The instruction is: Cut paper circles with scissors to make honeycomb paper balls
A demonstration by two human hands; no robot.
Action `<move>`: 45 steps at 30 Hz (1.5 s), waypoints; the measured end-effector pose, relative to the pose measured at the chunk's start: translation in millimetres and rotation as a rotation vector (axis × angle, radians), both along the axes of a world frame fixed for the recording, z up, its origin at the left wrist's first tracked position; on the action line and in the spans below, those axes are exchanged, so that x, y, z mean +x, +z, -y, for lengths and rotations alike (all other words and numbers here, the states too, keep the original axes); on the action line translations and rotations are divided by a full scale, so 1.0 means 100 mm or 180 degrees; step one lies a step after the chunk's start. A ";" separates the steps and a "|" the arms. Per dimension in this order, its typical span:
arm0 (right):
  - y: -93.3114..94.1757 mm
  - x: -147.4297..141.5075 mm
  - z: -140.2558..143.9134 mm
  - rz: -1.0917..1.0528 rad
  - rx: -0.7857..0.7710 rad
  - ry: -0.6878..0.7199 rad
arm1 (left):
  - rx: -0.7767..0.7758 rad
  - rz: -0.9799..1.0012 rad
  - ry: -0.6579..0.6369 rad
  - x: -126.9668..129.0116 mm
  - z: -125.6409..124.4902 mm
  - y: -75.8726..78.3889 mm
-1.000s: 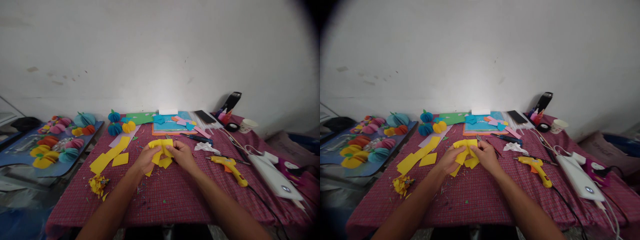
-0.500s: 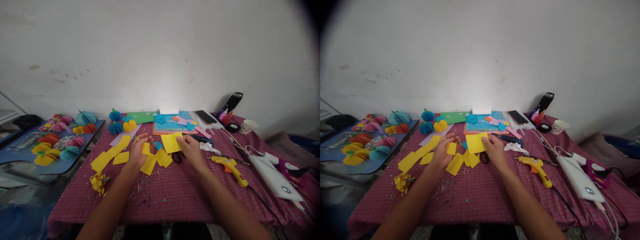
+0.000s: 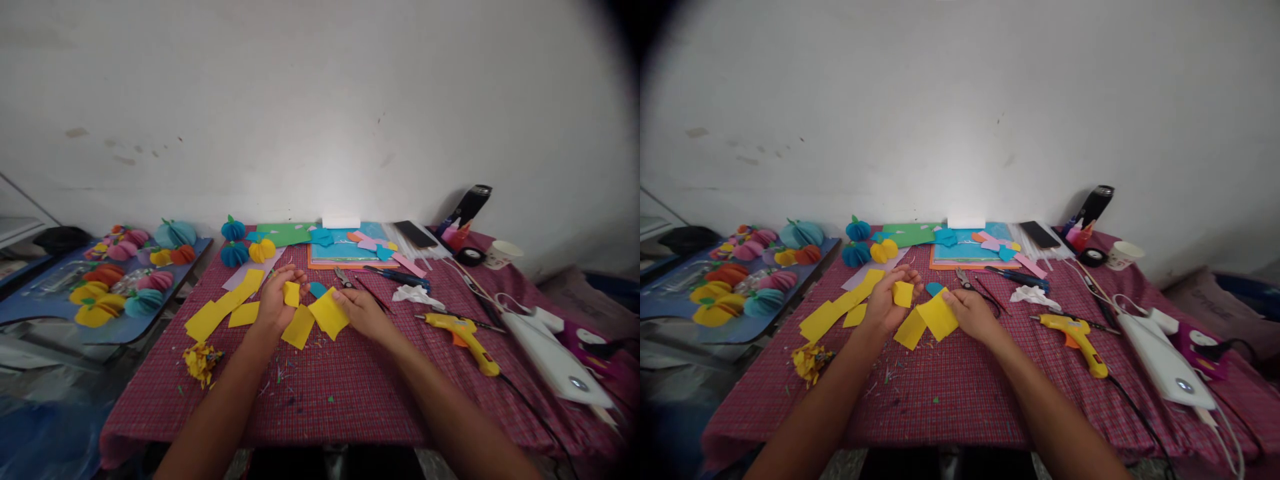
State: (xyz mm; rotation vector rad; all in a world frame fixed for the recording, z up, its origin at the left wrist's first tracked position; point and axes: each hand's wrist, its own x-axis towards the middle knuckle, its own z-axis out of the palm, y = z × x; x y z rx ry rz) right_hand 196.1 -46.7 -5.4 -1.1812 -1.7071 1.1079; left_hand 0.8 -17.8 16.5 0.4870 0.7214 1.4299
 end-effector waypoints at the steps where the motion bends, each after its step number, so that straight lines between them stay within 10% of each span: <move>1: 0.00 0.01 -0.01 0.0182 0.0157 -0.0018 | -0.0016 0.0016 -0.0020 0.00 0.00 0.00; 9: 0.07 0.05 0.03 0.0728 0.1167 -0.0706 | -0.0088 0.0279 -0.0369 0.04 0.02 -0.03; 18: 0.07 -0.15 0.23 0.0872 0.2296 0.0074 | 0.0189 -0.0044 -0.0970 0.35 0.27 -0.07; 32: 0.10 -0.06 0.10 -0.0890 -0.0016 -0.0576 | 0.0495 -0.0455 -0.0893 0.28 0.22 -0.12; 45: 0.07 -0.01 0.08 -0.1095 -0.0386 -0.0198 | 0.0507 -0.0792 -0.0929 0.25 0.16 -0.19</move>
